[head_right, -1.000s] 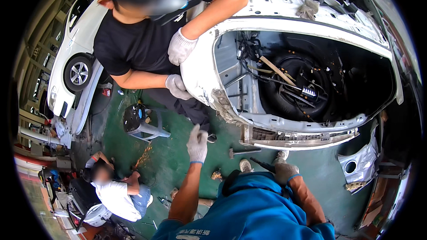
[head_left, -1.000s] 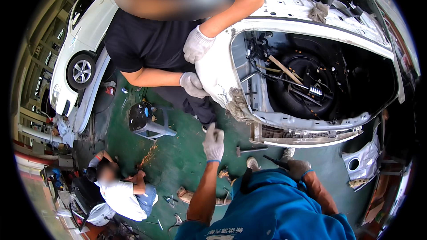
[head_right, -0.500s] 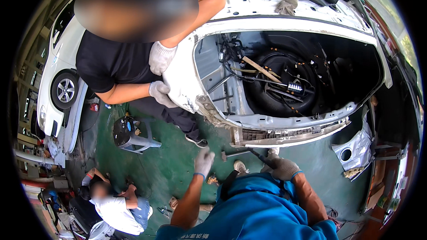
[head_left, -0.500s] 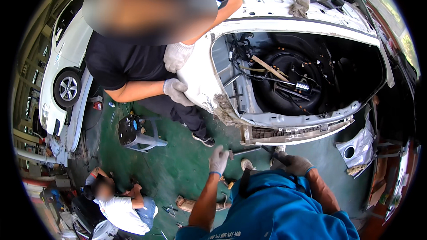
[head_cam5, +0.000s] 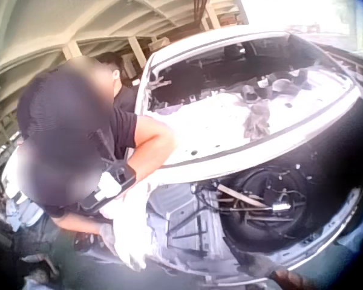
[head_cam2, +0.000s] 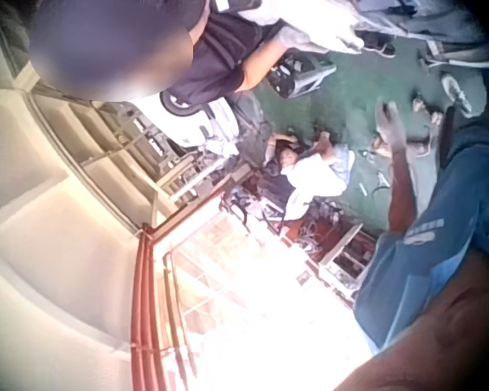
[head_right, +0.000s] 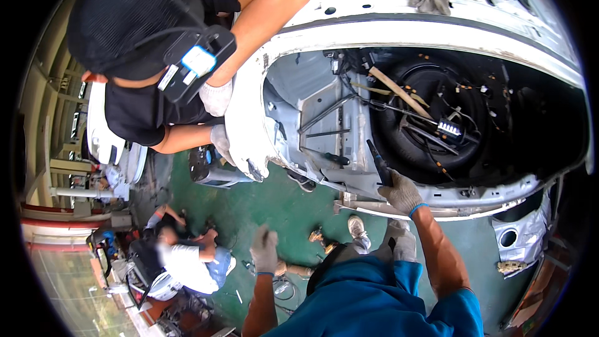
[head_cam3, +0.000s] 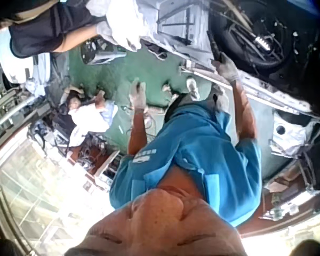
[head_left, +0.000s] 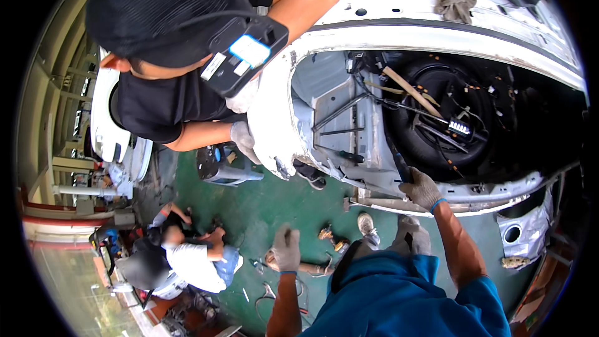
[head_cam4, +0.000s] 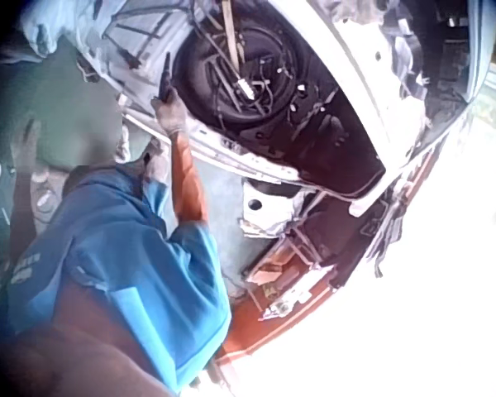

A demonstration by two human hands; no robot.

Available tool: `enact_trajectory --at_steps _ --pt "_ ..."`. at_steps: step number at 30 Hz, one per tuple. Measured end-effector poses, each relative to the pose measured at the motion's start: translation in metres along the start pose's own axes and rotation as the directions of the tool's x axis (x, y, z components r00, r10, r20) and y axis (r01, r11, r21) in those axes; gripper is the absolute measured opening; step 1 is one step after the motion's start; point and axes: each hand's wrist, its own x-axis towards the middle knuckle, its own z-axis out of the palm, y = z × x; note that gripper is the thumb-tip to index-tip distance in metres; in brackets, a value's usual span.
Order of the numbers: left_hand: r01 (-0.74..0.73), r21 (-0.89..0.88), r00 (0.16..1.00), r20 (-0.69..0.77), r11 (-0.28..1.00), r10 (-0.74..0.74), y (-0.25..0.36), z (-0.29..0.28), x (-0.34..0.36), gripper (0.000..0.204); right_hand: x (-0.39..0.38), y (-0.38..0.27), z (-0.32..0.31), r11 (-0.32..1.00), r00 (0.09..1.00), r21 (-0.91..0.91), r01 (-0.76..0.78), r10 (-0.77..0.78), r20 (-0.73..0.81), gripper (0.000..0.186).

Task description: The person uses a hammer and metal rod to repeatedly strike and reshape the damaged rear quarter panel of a white car. Another person assists by holding the panel steady while a third person grinds nearby. The camera wearer continues hammering the same area throughout the clip.

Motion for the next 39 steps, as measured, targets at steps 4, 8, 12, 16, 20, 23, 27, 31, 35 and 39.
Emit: enact_trajectory --at_steps 4,8,12,16,20,23,27,31,35,39 --pt "-0.285 0.058 0.946 -0.146 0.957 0.291 0.139 -0.002 0.058 0.056 0.066 0.024 0.002 0.989 0.991 -0.08 0.128 -0.125 0.041 0.047" --pt "-0.355 0.209 0.916 -0.115 0.911 0.383 0.206 0.026 0.105 0.064 0.123 0.03 0.003 0.946 0.985 -0.286 0.151 -0.118 0.127 0.056" --pt "-0.303 0.373 0.906 -0.173 0.877 0.387 0.202 0.044 0.128 0.058 0.161 0.015 0.0 0.828 0.959 -0.528 0.187 -0.038 0.281 0.062" --pt "-0.179 0.21 0.957 -0.19 0.961 0.22 0.217 0.045 0.122 0.059 0.211 0.034 0.007 0.749 0.921 -0.607 0.264 -0.008 0.39 0.058" --pt "-0.19 0.202 0.957 -0.18 0.961 0.227 0.207 0.043 0.129 0.057 0.255 0.055 0.027 0.727 0.904 -0.63 0.272 0.032 0.427 0.061" --pt "-0.328 0.398 0.908 -0.119 0.857 0.403 0.206 0.036 0.137 0.06 0.284 0.059 0.047 0.684 0.93 -0.678 0.269 0.0 0.368 0.06" --pt "-0.2 0.248 0.96 -0.144 0.948 0.24 0.203 0.033 0.132 0.066 0.311 0.056 0.079 0.585 0.939 -0.735 0.341 -0.254 0.234 0.071" --pt "-0.154 0.158 0.975 -0.138 0.975 0.176 0.194 0.029 0.131 0.07 0.329 0.068 0.098 0.611 0.931 -0.709 0.353 -0.302 0.204 0.069" --pt "-0.191 0.151 0.975 -0.086 0.97 0.205 0.203 0.036 0.141 0.071 0.354 0.122 0.115 0.686 0.834 -0.503 0.526 -0.532 0.147 0.061" --pt "-0.226 0.061 0.963 -0.135 0.972 0.232 0.187 0.033 0.133 0.076 0.336 0.114 0.122 0.678 0.839 -0.543 0.496 -0.535 0.099 0.069"
